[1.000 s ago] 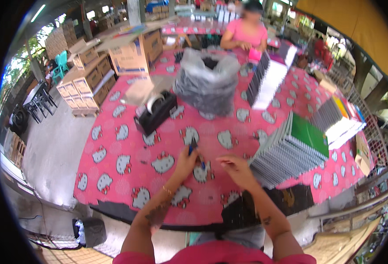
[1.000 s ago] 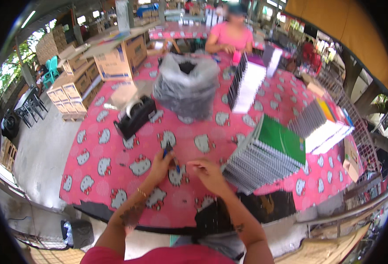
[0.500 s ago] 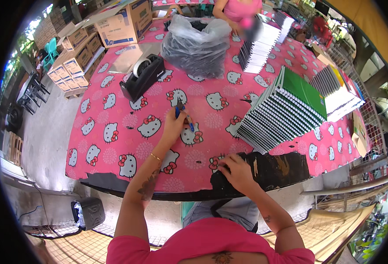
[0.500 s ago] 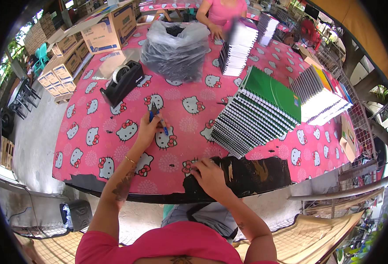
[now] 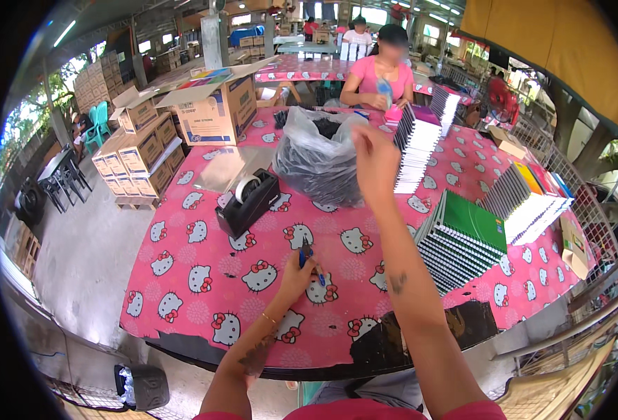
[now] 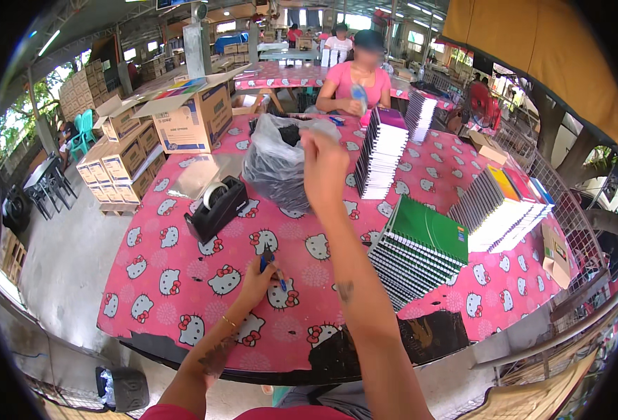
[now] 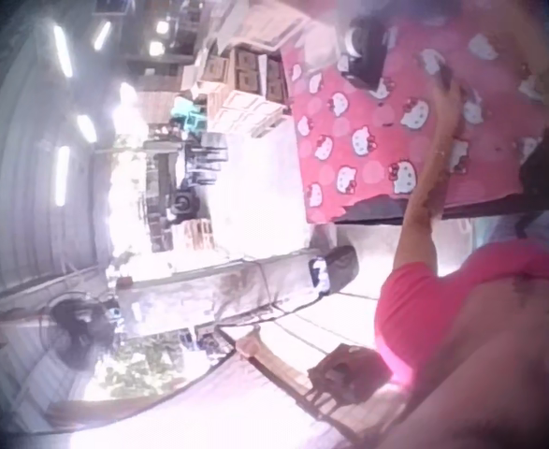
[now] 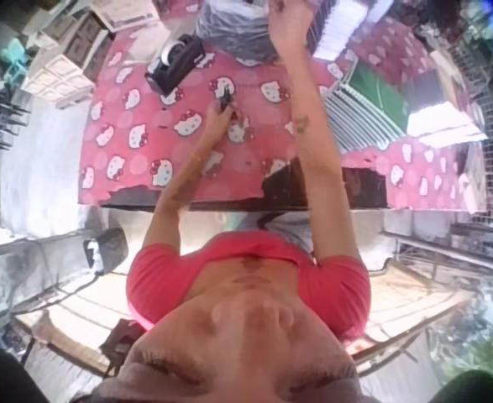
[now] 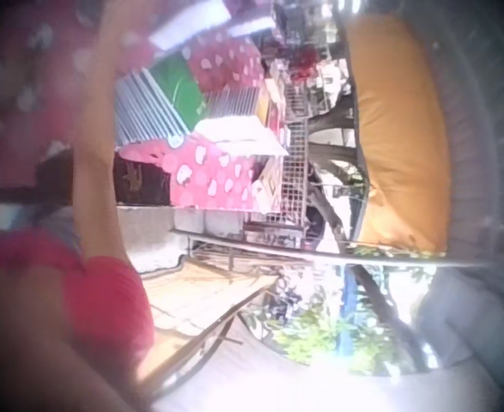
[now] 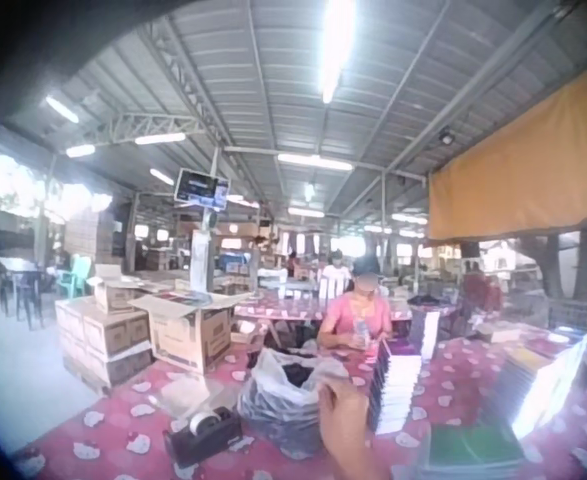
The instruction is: The person organizes stacks of notebooks by hand on a table, trims plastic material with a tool, and places notebooks into plastic packaging.
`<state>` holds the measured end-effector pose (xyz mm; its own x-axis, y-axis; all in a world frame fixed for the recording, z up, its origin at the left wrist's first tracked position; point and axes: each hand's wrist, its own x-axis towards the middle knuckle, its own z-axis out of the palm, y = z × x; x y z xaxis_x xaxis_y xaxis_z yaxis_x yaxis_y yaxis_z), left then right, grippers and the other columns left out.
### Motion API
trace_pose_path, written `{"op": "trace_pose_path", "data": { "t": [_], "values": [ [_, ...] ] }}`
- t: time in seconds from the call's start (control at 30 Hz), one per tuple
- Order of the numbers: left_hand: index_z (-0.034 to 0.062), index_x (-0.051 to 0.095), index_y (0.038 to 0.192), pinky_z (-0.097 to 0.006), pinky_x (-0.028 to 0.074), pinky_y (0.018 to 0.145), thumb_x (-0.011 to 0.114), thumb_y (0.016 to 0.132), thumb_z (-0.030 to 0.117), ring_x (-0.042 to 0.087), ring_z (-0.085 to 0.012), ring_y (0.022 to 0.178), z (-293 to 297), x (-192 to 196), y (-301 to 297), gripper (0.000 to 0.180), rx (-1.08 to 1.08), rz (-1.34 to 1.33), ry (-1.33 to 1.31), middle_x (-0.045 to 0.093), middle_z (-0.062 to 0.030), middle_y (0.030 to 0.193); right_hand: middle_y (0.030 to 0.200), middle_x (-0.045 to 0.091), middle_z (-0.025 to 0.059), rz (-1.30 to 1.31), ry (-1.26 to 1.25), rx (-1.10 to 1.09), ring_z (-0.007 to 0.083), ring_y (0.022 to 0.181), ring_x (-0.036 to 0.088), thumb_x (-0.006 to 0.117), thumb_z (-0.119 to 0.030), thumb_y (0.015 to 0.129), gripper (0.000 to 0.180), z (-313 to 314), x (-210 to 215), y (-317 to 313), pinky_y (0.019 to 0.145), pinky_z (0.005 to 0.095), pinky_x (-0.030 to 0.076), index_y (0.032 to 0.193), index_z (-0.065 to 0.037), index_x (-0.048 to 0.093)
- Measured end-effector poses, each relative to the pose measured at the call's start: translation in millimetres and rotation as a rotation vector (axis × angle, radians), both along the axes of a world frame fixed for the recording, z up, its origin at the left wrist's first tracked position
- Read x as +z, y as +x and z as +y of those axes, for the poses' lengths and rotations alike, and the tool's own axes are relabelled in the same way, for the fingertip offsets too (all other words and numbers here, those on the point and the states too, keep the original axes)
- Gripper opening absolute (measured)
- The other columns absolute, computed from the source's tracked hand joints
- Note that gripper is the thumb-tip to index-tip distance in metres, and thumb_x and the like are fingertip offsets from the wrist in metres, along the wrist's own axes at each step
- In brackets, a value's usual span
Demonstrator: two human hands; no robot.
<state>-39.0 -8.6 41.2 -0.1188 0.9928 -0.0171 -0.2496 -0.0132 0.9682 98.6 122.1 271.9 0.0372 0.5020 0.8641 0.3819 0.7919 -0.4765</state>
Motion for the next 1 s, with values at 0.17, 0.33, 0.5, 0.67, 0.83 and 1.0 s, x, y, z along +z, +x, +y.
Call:
{"op": "trace_pose_path", "data": {
  "t": [0.17,0.33,0.5,0.67,0.83,1.0],
  "values": [
    [0.0012,0.042,0.108,-0.038,0.059,0.066,0.050,0.097,0.019,0.069,-0.0259,0.077,5,-17,-8,0.022,-0.004,-0.056,-0.003,0.061,-0.0138,0.086,0.103,0.069,0.0146,0.323,-0.316,0.255,0.0210,0.092,0.066,0.061,-0.010,0.092,0.027,31,-26,-8,0.082,0.0299,0.050,0.117,-0.001,0.065],
    [0.0040,0.039,0.114,-0.040,0.057,0.068,0.045,0.098,0.028,0.067,-0.0246,0.077,-13,-18,-26,0.029,0.137,-0.132,-0.073,0.061,-0.0139,0.090,0.124,0.061,0.0161,0.138,-0.173,0.402,0.0213,0.115,0.058,0.060,-0.013,0.094,0.026,-150,18,72,0.096,0.0337,0.046,0.117,-0.002,0.065],
    [0.0086,0.042,0.126,-0.031,0.050,0.069,0.047,0.097,0.027,0.061,-0.0158,0.082,-18,31,19,0.035,-0.058,-0.024,-0.080,0.058,-0.0062,0.095,0.126,0.060,0.0169,-0.048,-0.006,0.033,0.0284,0.123,0.054,0.053,-0.019,0.094,0.036,-194,72,203,0.103,0.0424,0.043,0.122,0.002,0.060],
    [0.0037,0.047,0.131,-0.034,0.051,0.084,0.048,0.098,0.029,0.064,-0.0185,0.089,-56,95,90,0.042,-0.266,-0.135,0.012,0.062,-0.0093,0.106,0.148,0.040,0.0168,-0.719,-0.291,0.176,0.0325,0.141,0.033,0.064,-0.040,0.089,0.057,-133,79,224,0.115,0.0451,0.025,0.139,-0.014,0.051],
    [-0.0023,0.051,0.127,-0.034,0.052,0.089,0.048,0.102,0.023,0.064,-0.0169,0.093,-73,140,144,0.036,-0.249,-0.232,0.231,0.062,-0.0079,0.106,0.154,0.032,0.0180,-1.154,-0.213,0.108,0.0376,0.141,0.032,0.064,-0.054,0.084,0.067,-97,59,210,0.114,0.0479,0.025,0.142,-0.024,0.048],
    [-0.0021,0.052,0.129,-0.036,0.055,0.082,0.045,0.102,0.026,0.069,-0.0265,0.095,-64,147,161,0.040,-0.249,-0.268,0.244,0.067,-0.0153,0.107,0.152,0.034,0.0188,-1.119,-0.422,0.281,0.0395,0.137,0.037,0.063,-0.054,0.085,0.067,-91,51,208,0.112,0.0457,0.031,0.143,-0.024,0.047]
  ]
}}
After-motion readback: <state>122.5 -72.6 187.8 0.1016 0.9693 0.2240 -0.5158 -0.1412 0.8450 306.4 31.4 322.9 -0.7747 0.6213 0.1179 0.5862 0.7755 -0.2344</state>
